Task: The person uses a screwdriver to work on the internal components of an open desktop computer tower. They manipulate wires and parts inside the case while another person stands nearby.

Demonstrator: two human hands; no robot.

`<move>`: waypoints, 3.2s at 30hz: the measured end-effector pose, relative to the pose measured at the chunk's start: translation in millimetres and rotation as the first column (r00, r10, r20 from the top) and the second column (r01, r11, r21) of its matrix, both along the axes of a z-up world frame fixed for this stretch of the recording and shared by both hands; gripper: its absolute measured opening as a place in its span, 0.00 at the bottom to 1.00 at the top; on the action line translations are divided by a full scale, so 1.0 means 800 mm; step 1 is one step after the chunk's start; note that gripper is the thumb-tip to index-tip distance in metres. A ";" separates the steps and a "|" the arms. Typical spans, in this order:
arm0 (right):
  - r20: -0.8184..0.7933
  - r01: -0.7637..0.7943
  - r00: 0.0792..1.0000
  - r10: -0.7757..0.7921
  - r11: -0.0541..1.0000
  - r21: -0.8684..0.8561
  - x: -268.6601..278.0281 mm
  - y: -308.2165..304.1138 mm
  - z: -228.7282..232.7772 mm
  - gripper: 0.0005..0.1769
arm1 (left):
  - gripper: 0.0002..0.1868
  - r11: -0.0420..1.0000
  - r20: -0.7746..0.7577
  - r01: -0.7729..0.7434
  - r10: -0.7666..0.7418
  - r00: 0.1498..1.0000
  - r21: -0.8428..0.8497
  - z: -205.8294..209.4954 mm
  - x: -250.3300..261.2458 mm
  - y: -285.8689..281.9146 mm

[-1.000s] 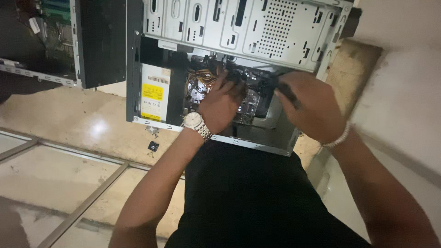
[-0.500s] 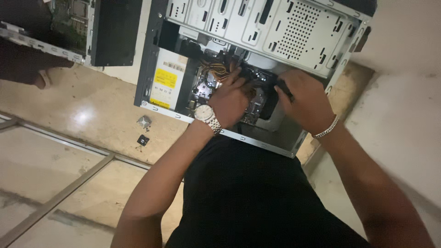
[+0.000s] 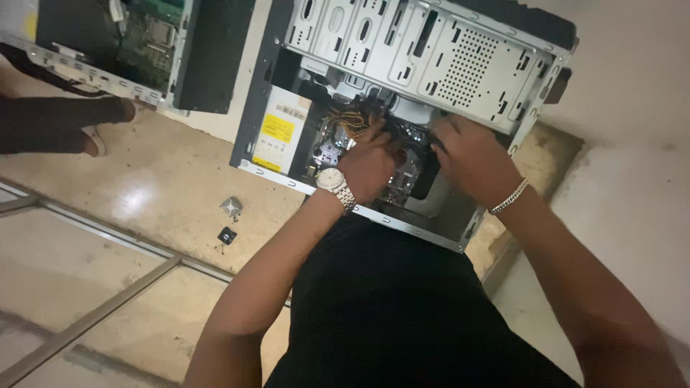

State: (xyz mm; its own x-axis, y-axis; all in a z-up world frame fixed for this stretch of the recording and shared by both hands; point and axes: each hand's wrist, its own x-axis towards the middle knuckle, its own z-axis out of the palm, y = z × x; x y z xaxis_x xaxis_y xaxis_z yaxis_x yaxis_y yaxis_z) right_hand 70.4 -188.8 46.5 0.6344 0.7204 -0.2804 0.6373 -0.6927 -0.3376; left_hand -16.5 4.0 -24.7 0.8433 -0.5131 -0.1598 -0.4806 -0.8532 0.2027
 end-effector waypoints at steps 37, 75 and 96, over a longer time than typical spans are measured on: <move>0.374 0.150 0.928 -0.002 0.917 -0.369 -0.002 0.019 -0.010 0.35 | 0.09 0.973 -0.058 -0.187 0.180 0.982 -0.137 0.008 0.051 -0.024; 0.445 0.085 0.895 -0.015 0.987 -0.138 0.019 0.007 -0.059 0.35 | 0.15 0.960 -0.155 -0.261 0.244 0.957 -0.100 -0.009 0.055 -0.033; 0.345 0.109 0.938 -0.015 0.961 -0.255 0.027 0.016 -0.026 0.37 | 0.02 0.932 -0.157 -0.349 0.332 0.930 -0.099 -0.007 0.061 -0.039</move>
State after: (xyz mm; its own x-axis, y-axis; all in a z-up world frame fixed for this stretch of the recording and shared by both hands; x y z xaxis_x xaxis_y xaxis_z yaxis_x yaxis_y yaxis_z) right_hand 92.1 -176.1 25.9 0.7658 0.6050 -0.2178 0.6332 -0.7686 0.0913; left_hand 32.2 -27.0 -30.2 0.9455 -0.2217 -0.2383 -0.1263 -0.9246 0.3594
